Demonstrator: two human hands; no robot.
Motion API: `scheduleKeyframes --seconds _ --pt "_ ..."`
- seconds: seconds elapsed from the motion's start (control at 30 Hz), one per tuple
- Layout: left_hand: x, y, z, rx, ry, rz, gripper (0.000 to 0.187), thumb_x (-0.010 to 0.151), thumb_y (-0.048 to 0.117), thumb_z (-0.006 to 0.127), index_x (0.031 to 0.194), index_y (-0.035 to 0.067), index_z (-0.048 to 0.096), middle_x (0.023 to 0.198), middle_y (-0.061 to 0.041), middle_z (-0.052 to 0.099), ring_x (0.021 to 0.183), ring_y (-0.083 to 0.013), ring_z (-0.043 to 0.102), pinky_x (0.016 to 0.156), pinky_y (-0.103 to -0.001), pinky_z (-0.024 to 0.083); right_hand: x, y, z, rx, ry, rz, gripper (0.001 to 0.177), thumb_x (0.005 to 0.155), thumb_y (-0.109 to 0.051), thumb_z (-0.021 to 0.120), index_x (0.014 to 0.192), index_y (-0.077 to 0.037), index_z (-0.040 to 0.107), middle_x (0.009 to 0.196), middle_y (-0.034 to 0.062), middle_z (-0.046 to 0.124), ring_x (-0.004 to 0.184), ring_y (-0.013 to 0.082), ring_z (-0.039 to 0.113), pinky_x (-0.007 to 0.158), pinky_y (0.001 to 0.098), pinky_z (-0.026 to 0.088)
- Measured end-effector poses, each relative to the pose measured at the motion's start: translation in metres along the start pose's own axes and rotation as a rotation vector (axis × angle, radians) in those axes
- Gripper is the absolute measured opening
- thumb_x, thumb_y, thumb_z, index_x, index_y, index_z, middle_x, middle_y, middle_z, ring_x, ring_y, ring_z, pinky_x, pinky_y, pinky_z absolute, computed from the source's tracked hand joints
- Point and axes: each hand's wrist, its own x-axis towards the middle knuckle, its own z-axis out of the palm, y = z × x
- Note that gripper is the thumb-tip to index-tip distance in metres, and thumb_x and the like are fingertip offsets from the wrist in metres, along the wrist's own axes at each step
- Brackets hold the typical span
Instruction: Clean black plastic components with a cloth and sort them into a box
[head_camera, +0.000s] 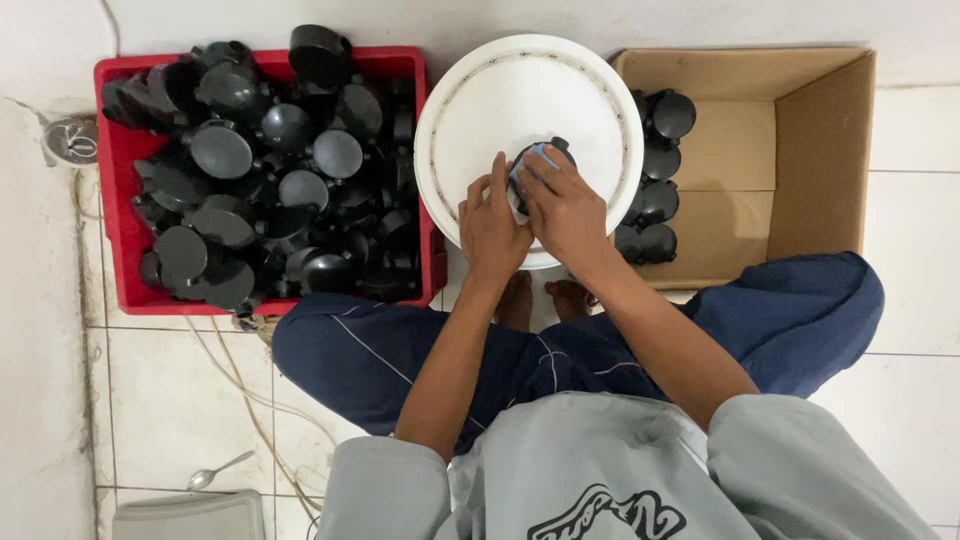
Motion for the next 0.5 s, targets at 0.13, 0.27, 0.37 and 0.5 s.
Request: scheduleKeyframes --seconds 0.13,0.27,0.37,0.5 --pt "0.002 0.009 -0.01 -0.041 -0.011 -0.016 0.098 0.07 0.022 0.079 0.154 0.01 0.031 0.132 -0.006 0.066 0.125 -0.0275 0.051 0.092 -0.042 0.041 0.014 0.001 -0.005 0.001 0.01 0.071 0.022 0.093 -0.011 0.067 0.114 -0.008 0.074 0.119 0.0075 0.071 0.119 0.0307 0.062 0.098 0.0353 0.052" --pt "0.003 0.011 -0.013 -0.031 -0.035 -0.03 0.101 0.068 0.023 0.082 0.154 0.009 0.03 0.132 -0.007 0.065 0.126 -0.0285 0.051 0.093 -0.043 0.041 0.005 -0.006 -0.014 0.024 0.077 0.159 0.023 0.095 -0.008 0.066 0.116 -0.004 0.073 0.12 0.0121 0.069 0.118 0.0343 0.061 0.097 0.0372 0.053" --pt "0.004 0.013 -0.016 -0.04 -0.054 -0.04 0.101 0.068 0.022 0.083 0.153 0.008 0.031 0.133 -0.009 0.065 0.127 -0.0296 0.05 0.094 -0.043 0.04 -0.012 -0.009 -0.017 0.028 0.13 0.156 0.025 0.093 -0.004 0.066 0.118 -0.001 0.072 0.122 0.015 0.068 0.118 0.037 0.061 0.096 0.0391 0.053" --pt "0.005 0.014 -0.017 -0.039 -0.062 -0.048 0.1 0.068 0.022 0.084 0.152 0.006 0.033 0.132 -0.01 0.065 0.126 -0.0304 0.051 0.093 -0.044 0.041 -0.028 -0.018 -0.028 0.009 0.105 0.092 0.029 0.091 -0.003 0.067 0.119 -0.002 0.071 0.127 0.0149 0.067 0.122 0.0382 0.059 0.1 0.0402 0.051"
